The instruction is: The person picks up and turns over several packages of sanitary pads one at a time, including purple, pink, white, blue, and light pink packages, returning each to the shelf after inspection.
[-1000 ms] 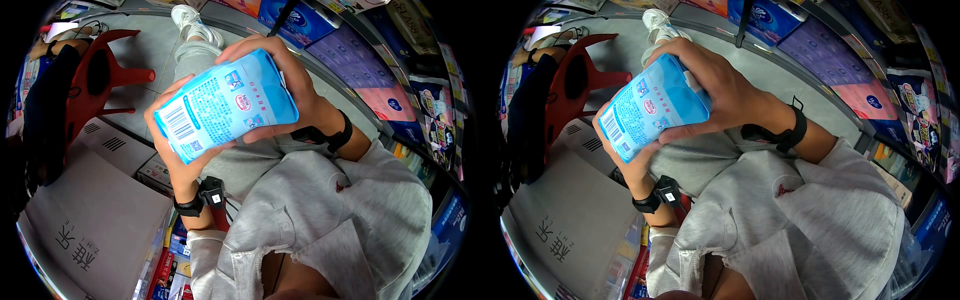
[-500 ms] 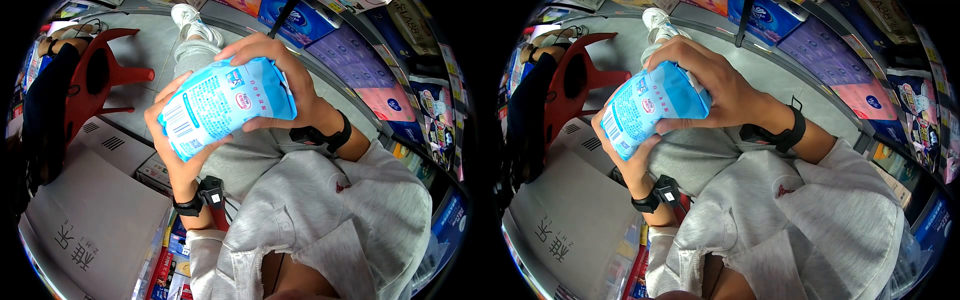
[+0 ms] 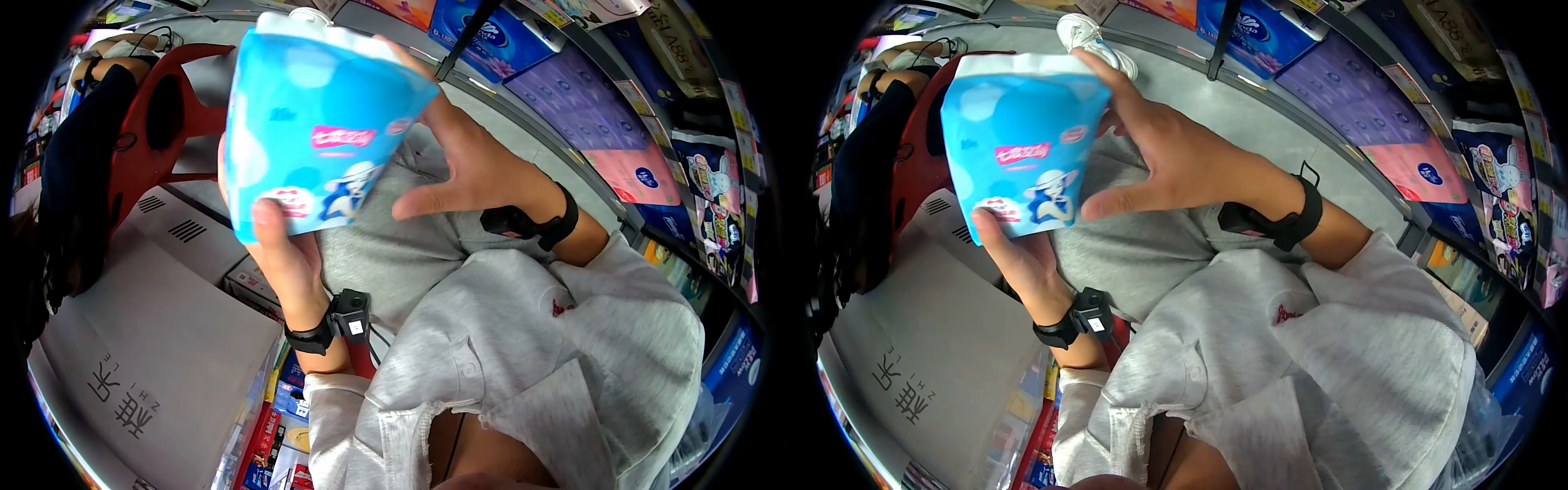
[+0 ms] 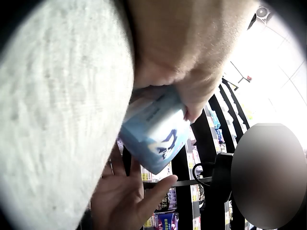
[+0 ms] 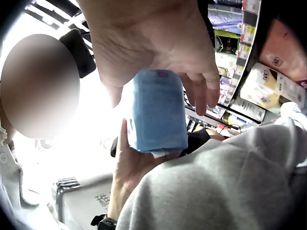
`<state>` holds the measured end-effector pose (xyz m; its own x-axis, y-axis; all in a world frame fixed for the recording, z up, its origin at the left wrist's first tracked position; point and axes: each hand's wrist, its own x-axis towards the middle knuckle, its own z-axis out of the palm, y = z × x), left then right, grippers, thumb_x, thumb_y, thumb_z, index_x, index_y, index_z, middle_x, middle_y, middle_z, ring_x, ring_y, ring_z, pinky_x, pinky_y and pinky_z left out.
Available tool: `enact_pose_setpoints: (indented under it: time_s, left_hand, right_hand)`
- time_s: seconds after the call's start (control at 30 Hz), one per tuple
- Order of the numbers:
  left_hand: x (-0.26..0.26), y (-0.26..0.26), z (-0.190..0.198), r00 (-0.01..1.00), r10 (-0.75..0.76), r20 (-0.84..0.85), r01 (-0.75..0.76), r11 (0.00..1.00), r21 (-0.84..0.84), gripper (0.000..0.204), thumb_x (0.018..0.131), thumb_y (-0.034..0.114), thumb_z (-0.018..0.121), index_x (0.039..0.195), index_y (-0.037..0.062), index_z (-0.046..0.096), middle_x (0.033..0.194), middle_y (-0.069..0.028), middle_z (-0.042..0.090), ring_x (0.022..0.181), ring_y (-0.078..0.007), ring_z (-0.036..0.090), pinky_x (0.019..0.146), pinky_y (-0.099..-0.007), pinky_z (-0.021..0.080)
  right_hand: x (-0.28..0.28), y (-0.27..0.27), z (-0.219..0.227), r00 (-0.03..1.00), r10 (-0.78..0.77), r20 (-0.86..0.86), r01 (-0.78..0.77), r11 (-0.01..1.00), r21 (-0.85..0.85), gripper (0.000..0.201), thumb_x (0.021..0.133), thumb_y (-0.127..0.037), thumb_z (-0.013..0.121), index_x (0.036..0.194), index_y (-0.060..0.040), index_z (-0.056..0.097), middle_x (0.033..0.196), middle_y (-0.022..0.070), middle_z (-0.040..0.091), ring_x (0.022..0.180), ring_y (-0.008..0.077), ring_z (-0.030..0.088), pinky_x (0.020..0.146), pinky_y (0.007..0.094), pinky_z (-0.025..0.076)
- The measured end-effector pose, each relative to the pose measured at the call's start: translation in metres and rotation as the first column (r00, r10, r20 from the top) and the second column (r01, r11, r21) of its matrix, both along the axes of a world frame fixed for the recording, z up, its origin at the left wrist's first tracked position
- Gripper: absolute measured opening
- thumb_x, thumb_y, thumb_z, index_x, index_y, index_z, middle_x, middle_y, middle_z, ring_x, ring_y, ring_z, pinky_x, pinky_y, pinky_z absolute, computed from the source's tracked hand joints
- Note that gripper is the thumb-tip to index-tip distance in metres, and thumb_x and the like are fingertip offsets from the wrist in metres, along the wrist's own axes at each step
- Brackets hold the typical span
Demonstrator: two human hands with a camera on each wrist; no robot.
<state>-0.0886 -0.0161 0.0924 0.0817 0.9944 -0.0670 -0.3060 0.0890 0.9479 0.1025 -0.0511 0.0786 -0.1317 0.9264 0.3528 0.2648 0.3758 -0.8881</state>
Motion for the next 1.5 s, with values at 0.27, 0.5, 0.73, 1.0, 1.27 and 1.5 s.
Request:
enact_pose_setpoints:
  time_s: [0.27, 0.5, 0.73, 1.0, 1.27, 1.5]
  left_hand:
    - [0.002, -0.003, 0.003, 0.890, -0.377, -0.255, 0.412, 0.906, 0.100, 0.080, 0.068, 0.025, 0.074, 0.127, -0.0059, 0.029, 0.118, -0.0133, 0.043, 0.110, -0.0194, 0.044, 0.093, -0.0298, 0.033]
    - [0.009, 0.001, 0.010, 0.891, -0.352, -0.288, 0.397, 0.911, 0.113, 0.075, 0.076, 0.016, 0.065, 0.133, -0.0064, 0.021, 0.128, -0.0175, 0.037, 0.117, -0.0221, 0.040, 0.097, -0.0314, 0.030]
    - [0.005, 0.003, 0.004, 0.928, -0.323, -0.185, 0.342, 0.936, 0.086, 0.063, 0.085, 0.016, 0.053, 0.134, -0.0063, 0.020, 0.130, -0.0184, 0.036, 0.117, -0.0215, 0.040, 0.097, -0.0315, 0.030]
    - [-0.001, 0.008, -0.005, 0.933, -0.226, -0.280, 0.267, 0.956, 0.120, 0.048, 0.092, 0.018, 0.042, 0.131, -0.0058, 0.028, 0.128, -0.0180, 0.041, 0.116, -0.0208, 0.042, 0.096, -0.0309, 0.031]
    - [0.002, 0.007, -0.002, 0.948, -0.189, -0.256, 0.221, 0.970, 0.103, 0.044, 0.092, 0.018, 0.041, 0.128, -0.0055, 0.034, 0.125, -0.0165, 0.044, 0.112, -0.0189, 0.045, 0.094, -0.0293, 0.034]
    - [-0.001, 0.008, 0.000, 0.940, -0.200, -0.275, 0.226, 0.972, 0.069, 0.044, 0.090, 0.015, 0.044, 0.128, -0.0050, 0.034, 0.119, -0.0141, 0.048, 0.105, -0.0161, 0.048, 0.092, -0.0274, 0.035]
  right_hand:
    - [0.008, 0.011, 0.018, 0.923, -0.188, -0.336, 0.177, 0.982, -0.064, 0.081, 0.079, -0.042, 0.060, 0.135, -0.0030, 0.017, 0.112, 0.0087, 0.049, 0.104, 0.0154, 0.049, 0.088, 0.0302, 0.041]
    - [0.002, 0.006, 0.000, 0.982, -0.188, -0.004, 0.186, 0.975, -0.123, 0.087, 0.076, -0.054, 0.058, 0.133, 0.0033, 0.025, 0.086, 0.0196, 0.057, 0.072, 0.0202, 0.060, 0.057, 0.0252, 0.047]
    - [0.010, 0.009, 0.008, 0.967, -0.253, -0.001, 0.253, 0.967, -0.029, 0.063, 0.080, -0.043, 0.058, 0.119, 0.0041, 0.046, 0.087, 0.0156, 0.060, 0.071, 0.0175, 0.061, 0.058, 0.0248, 0.048]
    - [0.014, 0.009, 0.001, 0.962, -0.266, -0.068, 0.261, 0.963, -0.067, 0.038, 0.082, -0.038, 0.057, 0.089, -0.0010, 0.055, 0.076, 0.0075, 0.061, 0.068, 0.0127, 0.059, 0.058, 0.0223, 0.045]
    - [0.016, 0.005, 0.005, 0.983, -0.167, -0.080, 0.149, 0.970, -0.194, 0.029, 0.088, -0.030, 0.052, 0.079, -0.0022, 0.051, 0.072, 0.0043, 0.055, 0.066, 0.0093, 0.055, 0.060, 0.0225, 0.044]
    - [0.012, 0.002, 0.006, 0.991, -0.016, -0.137, -0.021, 0.964, -0.265, 0.025, 0.090, -0.026, 0.048, 0.082, -0.0025, 0.047, 0.075, 0.0019, 0.052, 0.069, 0.0074, 0.054, 0.062, 0.0211, 0.045]
